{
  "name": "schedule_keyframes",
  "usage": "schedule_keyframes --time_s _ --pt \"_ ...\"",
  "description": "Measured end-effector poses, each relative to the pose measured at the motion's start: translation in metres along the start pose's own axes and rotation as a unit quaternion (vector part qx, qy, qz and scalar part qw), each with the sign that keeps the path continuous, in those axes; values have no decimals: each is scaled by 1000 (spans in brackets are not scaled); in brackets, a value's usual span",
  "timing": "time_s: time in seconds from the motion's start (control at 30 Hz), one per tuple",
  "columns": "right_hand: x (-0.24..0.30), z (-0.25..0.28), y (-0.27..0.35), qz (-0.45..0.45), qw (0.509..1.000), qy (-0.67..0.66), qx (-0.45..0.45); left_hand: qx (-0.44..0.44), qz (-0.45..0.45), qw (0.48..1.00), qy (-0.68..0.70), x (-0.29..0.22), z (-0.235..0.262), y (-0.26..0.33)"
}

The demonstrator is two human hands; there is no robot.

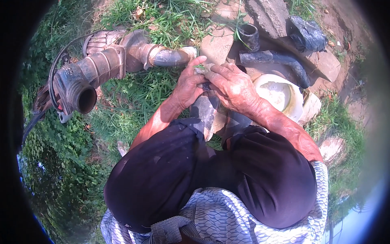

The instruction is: The person manipulates wire and parts of a water pump by hand while kneeling in an outdoor field, then cleans their hands with water from a container.

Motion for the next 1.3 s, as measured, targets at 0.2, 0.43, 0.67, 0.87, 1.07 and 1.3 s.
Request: schedule_keyframes --time_s 0.2,0.43,0.67,0.87,1.07,1.3 --pt "-4 -14 -1 56 996 6 67 61 78 986 130 11 -7 5" --pt "-57 -1 -11 -181 974 -139 -17 107 10 993 40 -24 -20 14" --pt "-43 -3 -27 -167 970 -179 7 28 -57 994 -93 -20 6 5" --pt "-27 -9 -28 -87 986 -121 67 -9 -148 957 -249 -39 1 14" --pt "-127 57 -24 -217 964 135 -73 -6 -110 983 -146 -38 -12 10" --pt "-160 21 -2 -218 945 243 -1 -27 -139 988 -56 -48 5 16"
Point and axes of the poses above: each hand's wrist, its own y-axis away from the middle knuckle, its own z-axis out of the back of the hand, x = y × z, the point moved 9 cm from there along -y, towards the middle knuckle, and after that the axes turned 13 degrees about -x, right-handed, at the moved point
